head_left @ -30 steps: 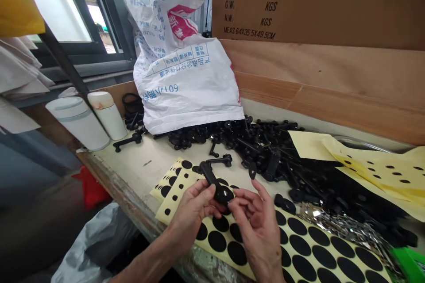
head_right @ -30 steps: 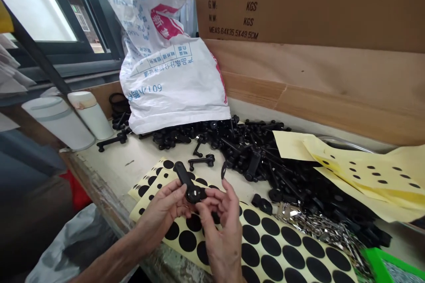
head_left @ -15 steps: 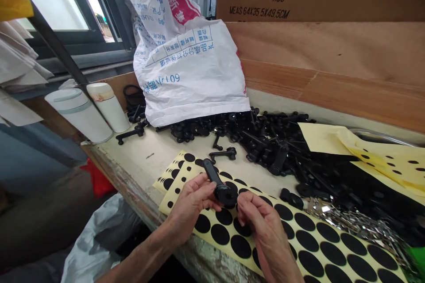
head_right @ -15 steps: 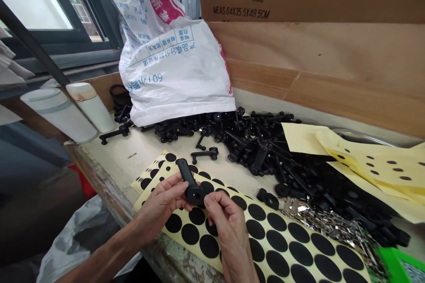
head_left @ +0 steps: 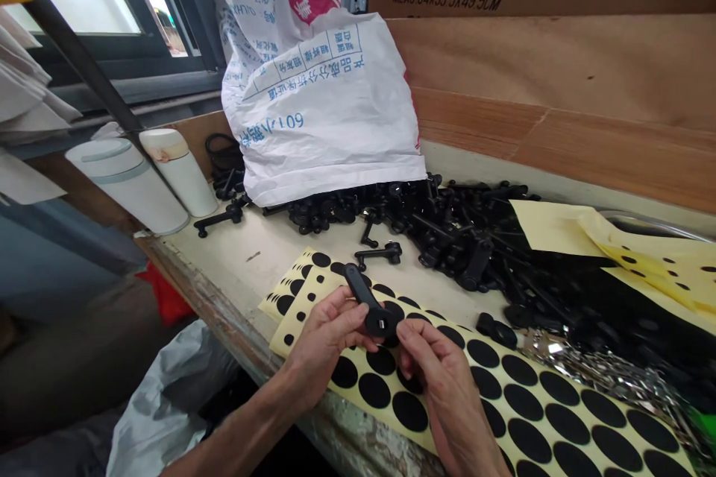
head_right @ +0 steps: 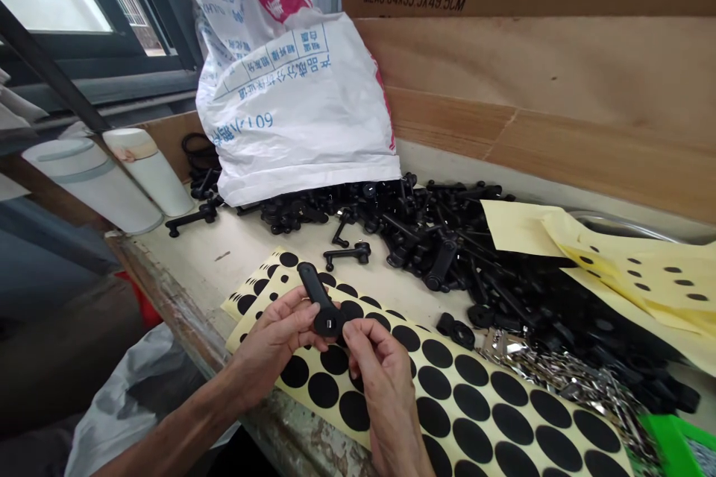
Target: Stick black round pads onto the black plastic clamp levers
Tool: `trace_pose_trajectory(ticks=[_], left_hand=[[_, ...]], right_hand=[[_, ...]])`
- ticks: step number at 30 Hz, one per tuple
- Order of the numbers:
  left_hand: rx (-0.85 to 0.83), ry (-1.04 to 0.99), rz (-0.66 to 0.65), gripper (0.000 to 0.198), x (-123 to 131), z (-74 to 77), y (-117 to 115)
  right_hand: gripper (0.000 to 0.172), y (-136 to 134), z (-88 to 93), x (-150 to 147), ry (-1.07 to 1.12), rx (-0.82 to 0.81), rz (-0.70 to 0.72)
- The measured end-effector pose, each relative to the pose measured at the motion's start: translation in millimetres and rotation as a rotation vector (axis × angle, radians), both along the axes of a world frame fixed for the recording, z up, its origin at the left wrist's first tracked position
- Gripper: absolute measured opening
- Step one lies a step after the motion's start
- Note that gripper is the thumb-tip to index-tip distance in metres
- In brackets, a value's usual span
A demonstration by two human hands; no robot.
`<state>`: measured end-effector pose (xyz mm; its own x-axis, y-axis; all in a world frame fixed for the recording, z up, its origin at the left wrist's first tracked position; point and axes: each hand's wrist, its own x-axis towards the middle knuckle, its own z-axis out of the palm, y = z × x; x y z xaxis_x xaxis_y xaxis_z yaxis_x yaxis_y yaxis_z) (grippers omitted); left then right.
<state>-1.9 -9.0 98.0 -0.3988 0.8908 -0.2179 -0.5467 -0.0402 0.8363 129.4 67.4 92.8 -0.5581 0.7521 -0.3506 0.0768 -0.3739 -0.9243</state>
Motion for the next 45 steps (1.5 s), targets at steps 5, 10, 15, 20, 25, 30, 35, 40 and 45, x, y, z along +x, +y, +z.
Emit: trace_pose_trajectory(ticks=[5, 10, 15, 20, 25, 30, 35, 40, 45], left_hand=[[0.016, -0.001, -0.009, 0.023, -1, -0.6, 0], [0.022, 0.004, -0.008, 0.023, -1, -0.9, 1], [0.018, -0.004, -0.007, 0.022, -1, -1.4, 0], [0.026, 0.003, -0.012, 0.024, -1, -1.7, 0], [0.029, 0.01, -0.018, 0.023, -1, 1.6, 0], [-0.005, 0.064, 0.015, 0.023, 1, 0.5, -1], [-0.071, 0.113, 0.081, 0.023, 5, -2.7, 0], [-0.133, 0.175, 0.128, 0.023, 10, -6.5, 0], [-0.131, 0.208, 0.128, 0.024, 11, -11.1, 1]], right_hand=[[0.033, 1, -2.9, -1, -0.007, -0.002, 0.002], [0.032, -1, 1.9, -1, -0.018, -0.001, -0.009], [0.031, -3, 4.2, -3, -0.062, 0.083, -0.037], [0.03, -1, -1.2, -1, -0.09, 0.247, -0.033], [0.031, 0, -2.4, 0, -0.13, 0.399, -0.024], [0.027, -1, -4.3, 1, -0.187, 0.681, -0.013], [0.027, -5, -7.6, 3, -0.271, 0.982, 0.016], [0.027, -13, -9.7, 2, -0.588, 1.413, -0.029], [0.026, -15, -5.8, 1, -0.745, 1.577, -0.031]])
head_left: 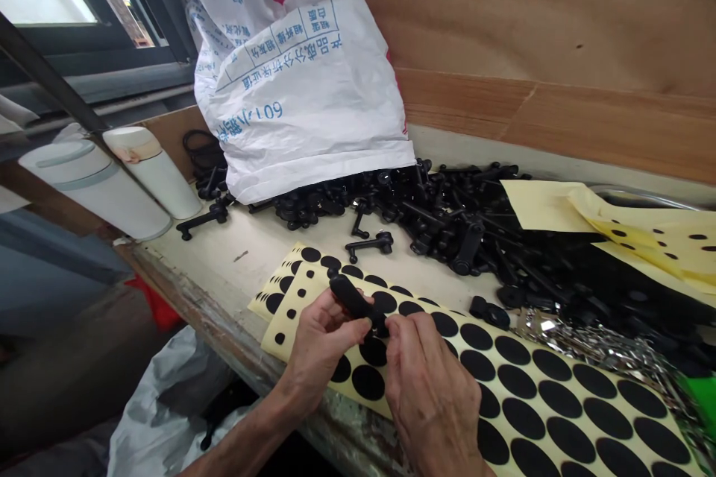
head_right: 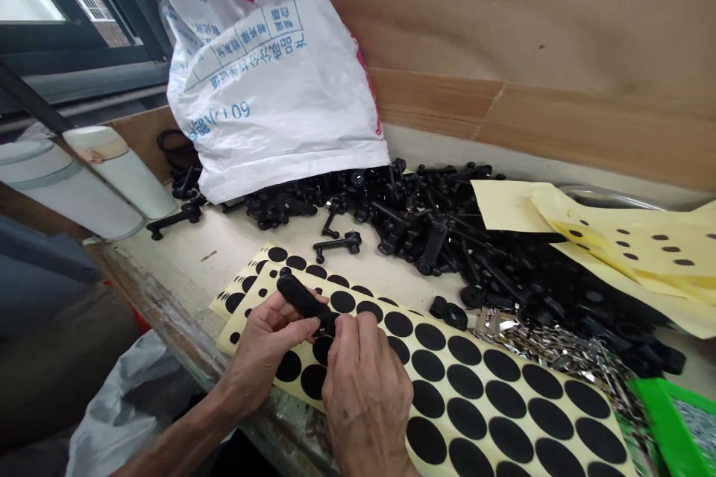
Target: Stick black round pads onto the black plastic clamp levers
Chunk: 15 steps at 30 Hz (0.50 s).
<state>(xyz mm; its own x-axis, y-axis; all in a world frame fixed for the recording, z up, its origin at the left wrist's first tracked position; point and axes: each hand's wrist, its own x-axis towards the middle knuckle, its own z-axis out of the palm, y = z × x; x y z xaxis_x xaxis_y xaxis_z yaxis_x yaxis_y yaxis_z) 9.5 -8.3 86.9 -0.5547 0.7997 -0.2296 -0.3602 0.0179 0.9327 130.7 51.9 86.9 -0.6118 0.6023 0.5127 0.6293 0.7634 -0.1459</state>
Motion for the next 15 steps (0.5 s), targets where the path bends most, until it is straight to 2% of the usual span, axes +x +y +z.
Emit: trace_pose_trajectory(ticks=[4, 6, 8, 10, 13, 15], left_hand=[[0.002, 0.012, 0.021, 0.023, 2, 1.1, 0], [0.007, 0.013, 0.011, 0.023, 2, 2.5, -1], [0.017, 0.008, -0.007, 0.023, 2, 3.9, -3], [0.026, -0.002, -0.023, 0.024, 1, 5.5, -4], [0.044, -0.032, -0.054, 0.023, -2, 8.1, -5], [0.072, -0.063, -0.084, 0.022, -3, 9.9, -6]], right_hand=[[0.027, -1, -2.8, 3, -0.079, 0.005, -0.011], [0.034, 2, -7.5, 6, -0.121, -0.007, -0.034], [0.041, 9, -10.8, 9, -0.107, -0.09, -0.036], [0.038, 18, -9.6, 11, 0.032, -0.309, 0.015], [0.037, 28, -0.6, 8, 0.326, -0.777, 0.122], [0.039, 28, 5.4, 2, 0.448, -1.031, 0.166]])
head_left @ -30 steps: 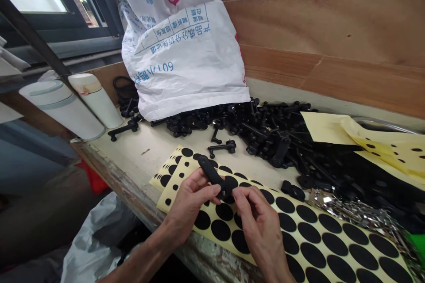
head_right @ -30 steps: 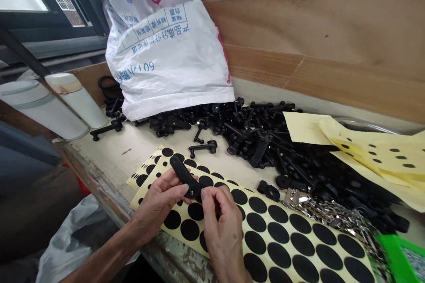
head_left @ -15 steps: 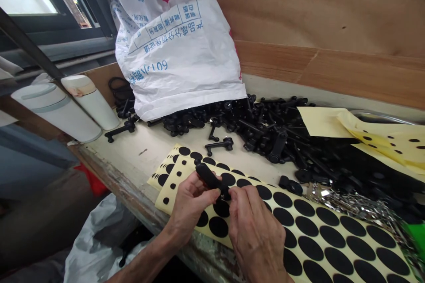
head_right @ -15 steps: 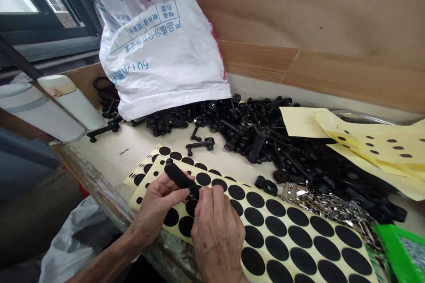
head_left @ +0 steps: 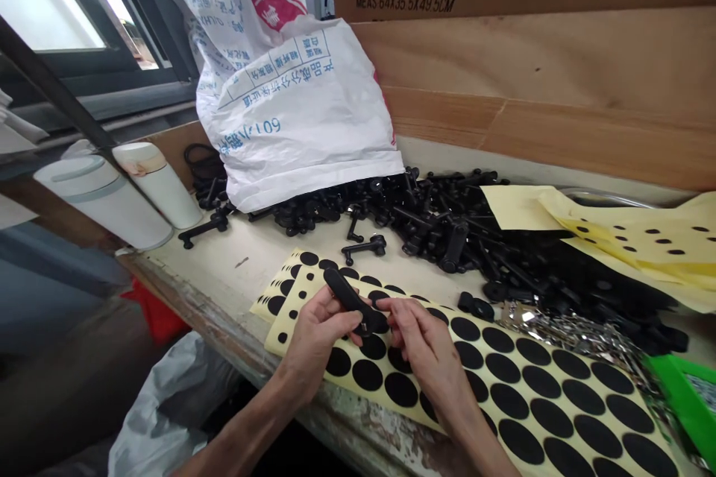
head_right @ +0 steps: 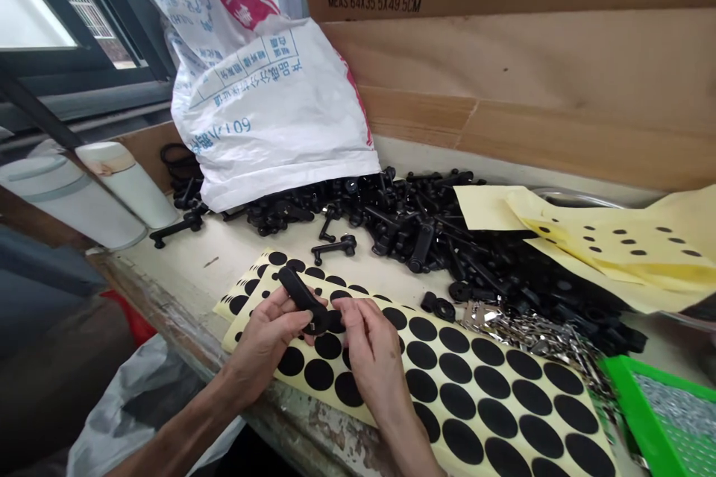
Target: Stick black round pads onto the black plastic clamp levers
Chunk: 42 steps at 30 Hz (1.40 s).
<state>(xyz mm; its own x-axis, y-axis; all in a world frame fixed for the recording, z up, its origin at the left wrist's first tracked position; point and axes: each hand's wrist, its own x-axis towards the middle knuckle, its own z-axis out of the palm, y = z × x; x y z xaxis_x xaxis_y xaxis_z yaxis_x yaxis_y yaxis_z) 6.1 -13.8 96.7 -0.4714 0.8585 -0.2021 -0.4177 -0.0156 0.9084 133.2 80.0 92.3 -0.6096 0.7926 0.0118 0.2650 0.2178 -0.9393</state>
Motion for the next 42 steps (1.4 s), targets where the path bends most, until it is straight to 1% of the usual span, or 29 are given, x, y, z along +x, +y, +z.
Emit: trace_pose_trajectory(ticks=[2, 4, 6, 9, 10, 11, 13, 16, 18, 19, 21, 23, 24, 25, 26, 27, 28, 29, 30, 32, 34, 35, 37, 38, 40, 41, 42], left_hand=[[0.019, -0.013, -0.008, 0.02, -1, 1.4, -1], [0.004, -0.004, 0.019, 0.018, -1, 2.2, -2], [-0.035, 0.013, 0.054, 0.018, -2, 2.8, -6], [-0.064, 0.012, 0.077, 0.02, -6, 4.2, -18], [-0.063, -0.003, 0.077, 0.02, -8, 5.0, -23], [-0.061, -0.027, 0.073, 0.02, -10, 6.0, -29], [-0.059, -0.08, 0.058, 0.02, -12, 8.3, -40], [-0.072, -0.11, 0.055, 0.021, -17, 12.2, -56], [-0.123, -0.076, 0.073, 0.023, -25, 14.9, -69], [-0.17, -0.037, 0.081, 0.025, -32, 16.3, -79], [-0.289, 0.121, 0.066, 0.027, -52, 19.1, -105], [-0.435, 0.428, 0.015, 0.029, -78, 20.6, -137], [-0.539, 0.635, -0.008, 0.03, -90, 20.3, -152], [-0.661, 0.843, 0.009, 0.029, -100, 19.1, -164], [-0.743, 1.017, 0.048, 0.028, -107, 17.0, -173], [-0.775, 1.157, 0.083, 0.027, -109, 14.3, -178], [-0.745, 1.263, 0.106, 0.024, -106, 11.1, -177], [-0.649, 1.345, 0.098, 0.022, -99, 7.8, -171], [-0.518, 1.409, 0.063, 0.019, -88, 4.7, -161], [-0.239, 1.533, -0.068, 0.017, -62, -0.1, -133], [-0.125, 1.62, -0.212, 0.022, -38, -2.9, -106], [-0.107, 1.643, -0.277, 0.027, -30, -3.9, -95], [-0.108, 1.655, -0.362, 0.034, -22, -6.1, -84], [-0.113, 1.653, -0.378, 0.034, -21, -7.5, -82], [-0.119, 1.648, -0.379, 0.033, -24, -10.7, -84], [-0.121, 1.649, -0.374, 0.033, -26, -12.2, -85], [-0.122, 1.651, -0.369, 0.034, -28, -13.4, -85]], right_hand=[[0.036, -5, 2.7, -7, 0.072, -0.149, 0.023], [0.033, -13, 1.7, -12, 0.12, -0.195, 0.034], [0.03, -22, -1.4, -15, 0.121, -0.126, 0.043], [0.018, -33, -5.3, -15, 0.121, 0.16, 0.124], [0.016, -37, -5.6, -15, 0.142, 0.249, 0.171], [0.018, -40, -5.3, -16, 0.162, 0.304, 0.221], [0.025, -45, -3.1, -16, 0.172, 0.308, 0.316], [0.028, -49, 1.5, -16, 0.104, 0.215, 0.409], [0.026, -47, 3.6, -14, 0.074, 0.213, 0.405], [0.023, -45, 4.3, -12, 0.061, 0.233, 0.377], [0.019, -37, 4.9, -6, 0.024, 0.3, 0.29], [0.017, -30, 4.6, 2, -0.049, 0.375, 0.213], [0.017, -28, 3.9, 5, -0.099, 0.411, 0.201], [0.017, -27, 2.8, 8, -0.153, 0.451, 0.211], [0.018, -28, 1.2, 9, -0.205, 0.493, 0.239], [0.019, -30, -0.9, 10, -0.246, 0.544, 0.266], [0.019, -34, -3.3, 10, -0.272, 0.603, 0.281], [0.019, -38, -5.9, 8, -0.284, 0.668, 0.277], [0.02, -42, -8.7, 7, -0.287, 0.729, 0.261], [0.02, -50, -13.9, 4, -0.277, 0.824, 0.216], [0.021, -54, -18.2, 2, -0.26, 0.864, 0.185], [0.022, -56, -20.0, 2, -0.248, 0.867, 0.177], [0.021, -56, -23.1, 3, -0.236, 0.852, 0.178], [0.018, -56, -24.6, 4, -0.238, 0.839, 0.182], [0.008, -55, -26.9, 4, -0.256, 0.807, 0.198], [0.007, -54, -27.6, 4, -0.266, 0.8, 0.209], [0.015, -52, -28.0, 4, -0.277, 0.799, 0.214]])
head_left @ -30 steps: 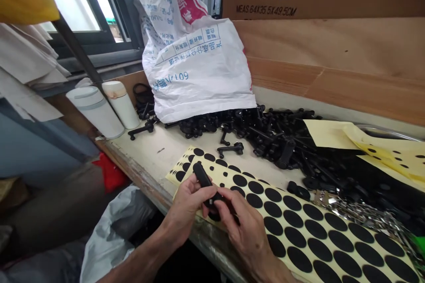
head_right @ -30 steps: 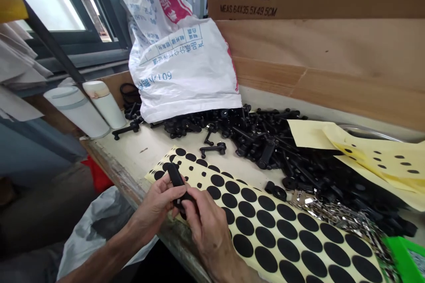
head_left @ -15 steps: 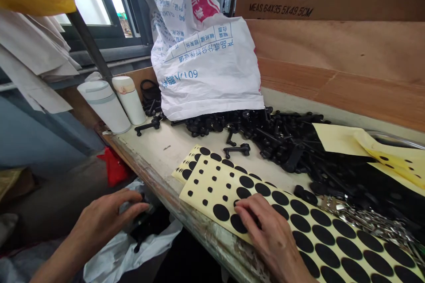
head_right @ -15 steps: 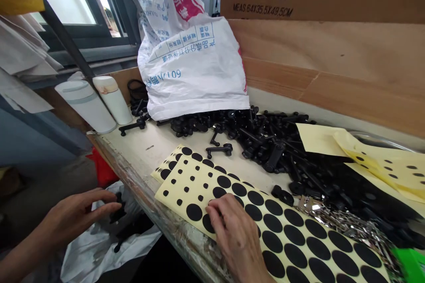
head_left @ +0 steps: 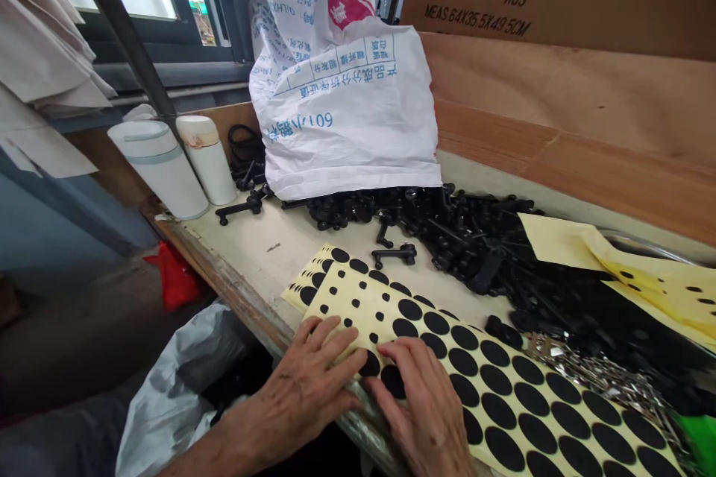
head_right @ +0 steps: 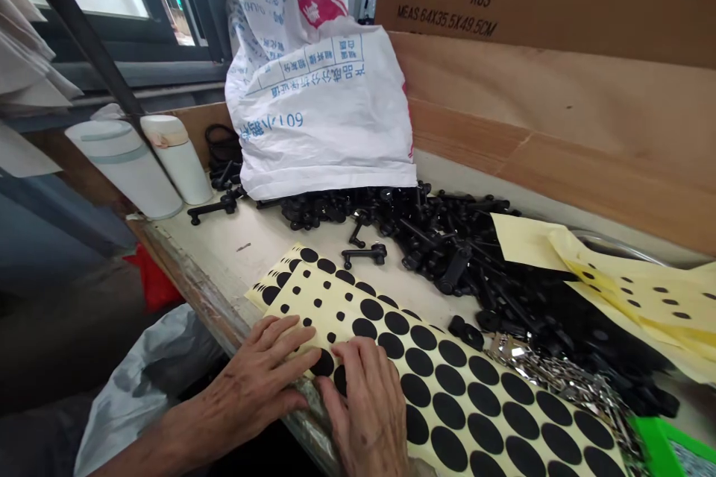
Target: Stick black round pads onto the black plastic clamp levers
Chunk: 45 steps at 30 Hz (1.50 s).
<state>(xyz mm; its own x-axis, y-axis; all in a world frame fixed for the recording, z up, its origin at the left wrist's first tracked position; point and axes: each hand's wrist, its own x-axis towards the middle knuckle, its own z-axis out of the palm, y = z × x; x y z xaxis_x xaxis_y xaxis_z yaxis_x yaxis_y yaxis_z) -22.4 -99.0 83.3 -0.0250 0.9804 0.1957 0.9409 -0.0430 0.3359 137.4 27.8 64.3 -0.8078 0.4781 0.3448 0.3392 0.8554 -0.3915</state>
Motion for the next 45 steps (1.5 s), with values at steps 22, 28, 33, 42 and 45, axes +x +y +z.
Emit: trace_pose_trajectory(ticks=[22, 28, 33, 42, 45], left_hand=[[0.133, 0.089, 0.248, 0.034, 0, -12.7, 34], [0.156, 0.092, 0.164, 0.035, -31, -4.4, 40], [0.089, -0.052, 0.107, 0.056, -72, -9.5, 44], [0.071, -0.2, 0.188, 0.081, -82, -9.5, 18], [0.135, -0.131, 0.177, 0.07, -63, -2.8, 10]], right_hand=[[0.037, 52, 16.0, 5, -0.031, 0.07, 0.222], [0.023, 42, 8.8, -9, 0.055, 0.216, 0.256], [0.023, 41, 7.4, -16, 0.049, 0.213, 0.255], [0.026, 41, 6.4, -5, -0.004, 0.036, 0.317], [0.02, 33, 5.9, -7, 0.032, -0.024, 0.245]])
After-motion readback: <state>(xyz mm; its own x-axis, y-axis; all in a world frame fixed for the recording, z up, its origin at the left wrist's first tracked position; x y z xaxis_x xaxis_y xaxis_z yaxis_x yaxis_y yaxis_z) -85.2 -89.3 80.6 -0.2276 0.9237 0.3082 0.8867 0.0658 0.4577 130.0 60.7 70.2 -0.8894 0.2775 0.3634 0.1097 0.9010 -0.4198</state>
